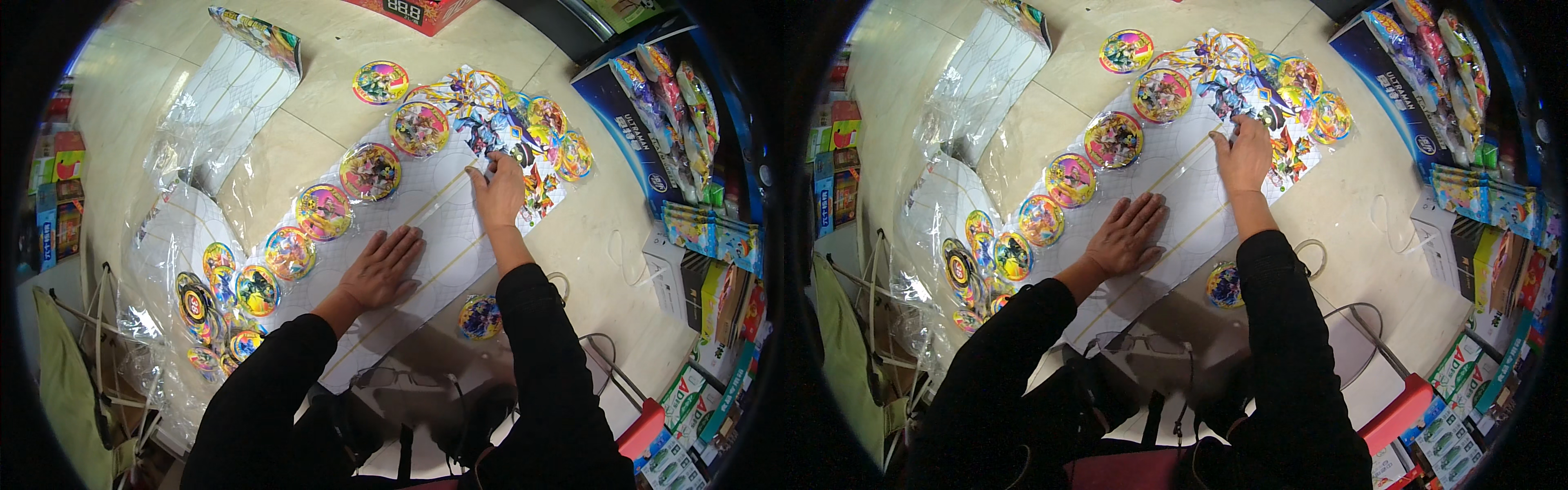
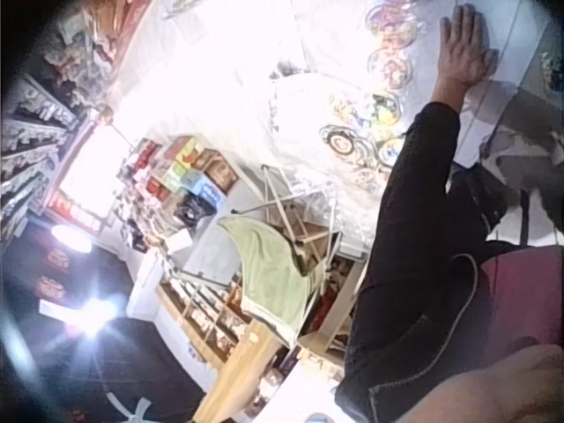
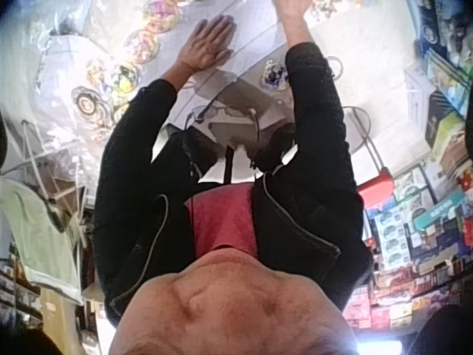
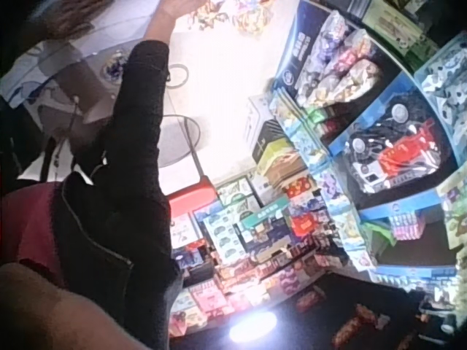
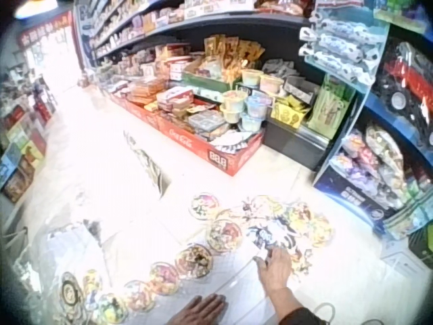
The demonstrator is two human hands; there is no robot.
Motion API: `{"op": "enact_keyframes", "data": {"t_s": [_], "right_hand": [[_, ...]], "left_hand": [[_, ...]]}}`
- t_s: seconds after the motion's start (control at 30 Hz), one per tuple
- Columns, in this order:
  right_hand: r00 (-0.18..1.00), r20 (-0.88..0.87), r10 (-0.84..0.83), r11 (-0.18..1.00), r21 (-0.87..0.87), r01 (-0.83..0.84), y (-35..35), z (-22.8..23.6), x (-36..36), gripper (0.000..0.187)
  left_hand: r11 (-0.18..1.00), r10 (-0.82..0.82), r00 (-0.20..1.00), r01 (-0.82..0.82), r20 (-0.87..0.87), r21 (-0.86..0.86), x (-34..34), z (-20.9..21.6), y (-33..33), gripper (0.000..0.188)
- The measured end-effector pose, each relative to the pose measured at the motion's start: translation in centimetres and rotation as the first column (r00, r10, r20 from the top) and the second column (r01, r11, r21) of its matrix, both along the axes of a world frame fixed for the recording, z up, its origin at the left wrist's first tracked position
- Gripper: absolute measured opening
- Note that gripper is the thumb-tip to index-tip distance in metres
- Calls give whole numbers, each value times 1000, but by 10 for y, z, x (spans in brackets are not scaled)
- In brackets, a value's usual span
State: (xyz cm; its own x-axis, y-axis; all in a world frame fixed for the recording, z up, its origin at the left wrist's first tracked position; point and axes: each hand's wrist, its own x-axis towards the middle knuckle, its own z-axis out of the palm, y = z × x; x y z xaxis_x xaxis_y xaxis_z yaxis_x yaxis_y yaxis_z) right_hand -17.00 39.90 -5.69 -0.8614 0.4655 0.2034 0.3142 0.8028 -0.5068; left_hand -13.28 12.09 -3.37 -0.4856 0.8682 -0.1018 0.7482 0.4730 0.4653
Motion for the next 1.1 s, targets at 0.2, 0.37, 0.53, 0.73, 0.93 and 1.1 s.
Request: {"op": "enact_keyframes", "data": {"t_s": [0.2,0.37,0.53,0.73,0.93,1.1], "right_hand": [[999,-23,-33,999,-31,32,14,-6,-6,22],[999,-37,-10,994,-111,5,40,-12,-1,12],[980,-45,194,981,-10,-194,19,11,9,13],[978,-51,202,972,134,-194,14,4,4,7],[950,253,184,977,61,-205,21,19,-12,12],[892,446,78,989,76,-124,16,28,-24,22]], "left_hand": [[1000,1,1000,-1,-4,-2,0,1,0,75],[998,28,1000,-29,10,50,-3,6,8,65],[975,121,976,-152,183,164,-34,10,44,51],[974,174,974,-148,-147,170,-56,-14,110,60],[981,178,976,-165,-128,106,-54,-24,117,66],[980,181,975,-167,-133,109,-58,-17,120,66]]}}
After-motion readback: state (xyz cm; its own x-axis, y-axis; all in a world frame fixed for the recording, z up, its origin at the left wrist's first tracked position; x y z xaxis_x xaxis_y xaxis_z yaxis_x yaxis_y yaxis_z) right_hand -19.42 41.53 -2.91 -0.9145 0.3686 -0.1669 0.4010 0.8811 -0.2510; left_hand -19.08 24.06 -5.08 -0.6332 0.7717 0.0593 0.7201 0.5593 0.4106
